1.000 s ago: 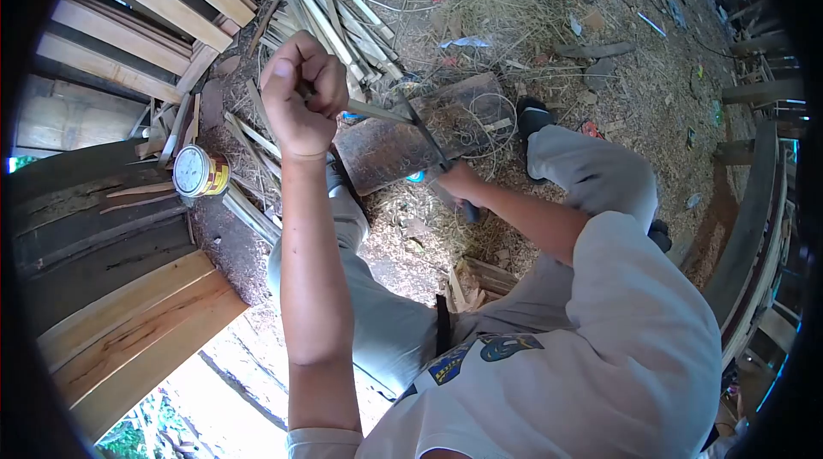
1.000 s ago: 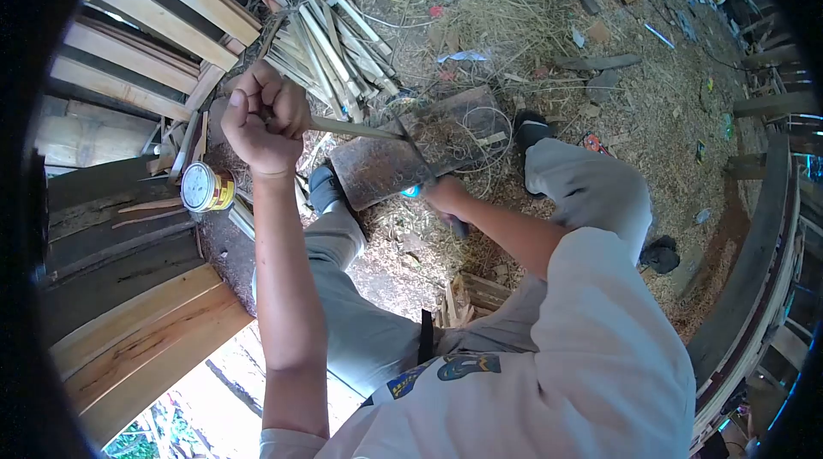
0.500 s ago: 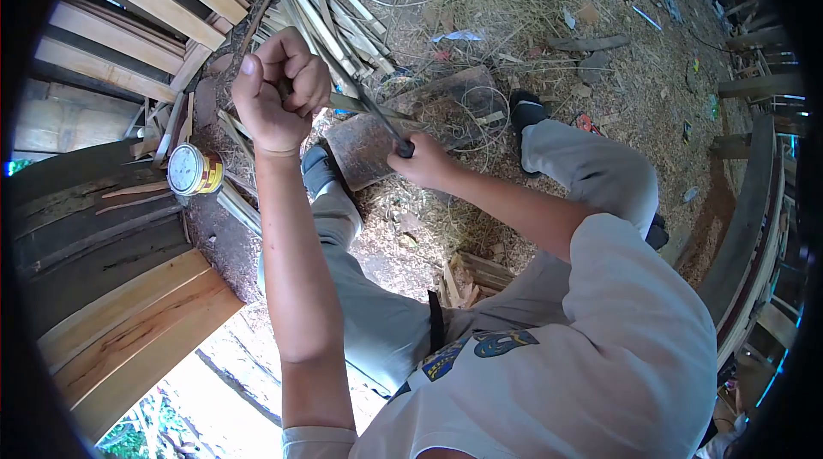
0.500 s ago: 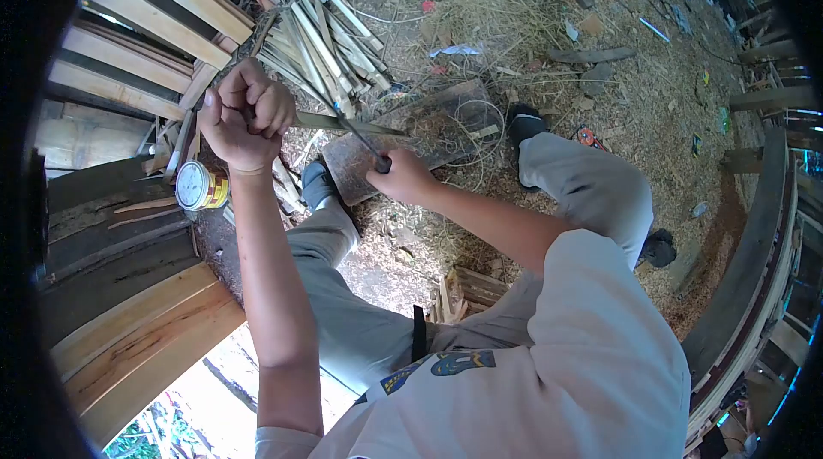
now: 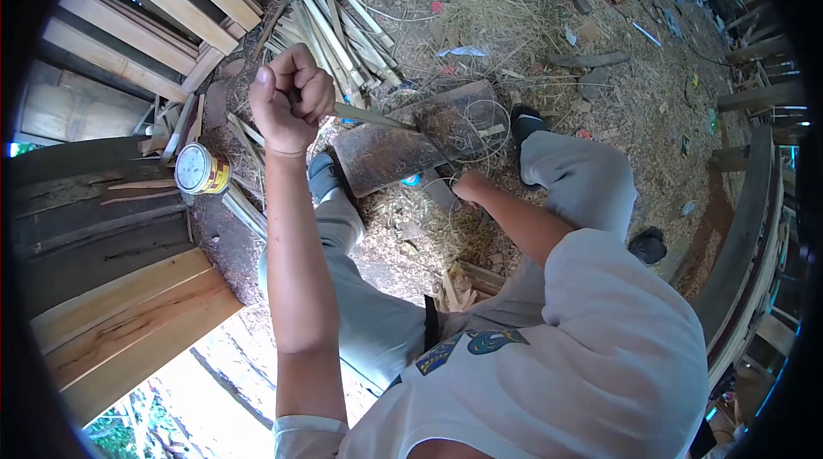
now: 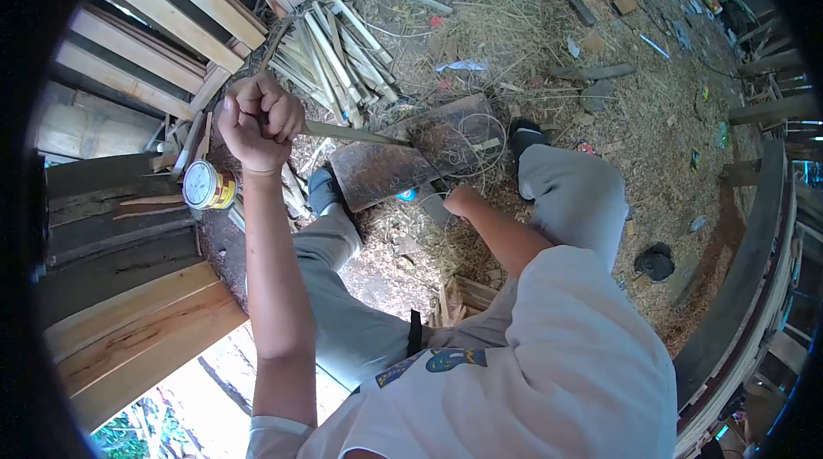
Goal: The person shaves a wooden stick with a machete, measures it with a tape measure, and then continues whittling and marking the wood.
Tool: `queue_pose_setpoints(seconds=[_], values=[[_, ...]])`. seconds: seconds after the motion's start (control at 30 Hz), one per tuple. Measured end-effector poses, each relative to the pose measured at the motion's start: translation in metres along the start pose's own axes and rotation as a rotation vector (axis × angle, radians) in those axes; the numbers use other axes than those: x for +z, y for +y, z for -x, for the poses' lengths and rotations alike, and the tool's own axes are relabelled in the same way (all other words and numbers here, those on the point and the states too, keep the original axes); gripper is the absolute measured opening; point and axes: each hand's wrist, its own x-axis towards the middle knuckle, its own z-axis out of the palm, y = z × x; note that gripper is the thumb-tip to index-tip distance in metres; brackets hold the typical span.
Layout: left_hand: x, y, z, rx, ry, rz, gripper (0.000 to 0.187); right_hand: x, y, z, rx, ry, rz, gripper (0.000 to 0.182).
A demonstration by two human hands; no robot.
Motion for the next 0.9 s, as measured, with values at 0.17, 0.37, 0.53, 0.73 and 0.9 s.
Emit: queue_pose_setpoints(seconds=[0.17, 0.37, 0.53, 0.73, 0.9], values=[[0.003, -0.001, -0.004, 0.000, -0.017, -0.012, 0.061, 0.018, -0.041, 0.021, 0.072, 0.124, -0.735, 0.035], [0.013, -0.005, -0.006, -0.028, 0.011, 0.030, 0.057, -0.002, -0.121, 0.074, -0.381, 0.378, -0.827, 0.033], [0.015, -0.004, -0.006, -0.036, 0.006, 0.058, 0.055, 0.057, -0.036, -0.007, -0.116, 0.178, -0.851, 0.032], [0.031, -0.006, -0.008, 0.045, 0.163, -0.083, 0.038, 0.064, -0.039, -0.008, 0.070, 0.222, -0.770, 0.035], [0.040, -0.008, -0.015, 0.125, 0.311, -0.116, 0.024, 0.030, -0.126, 0.053, -0.005, 0.342, -1.032, 0.033]])
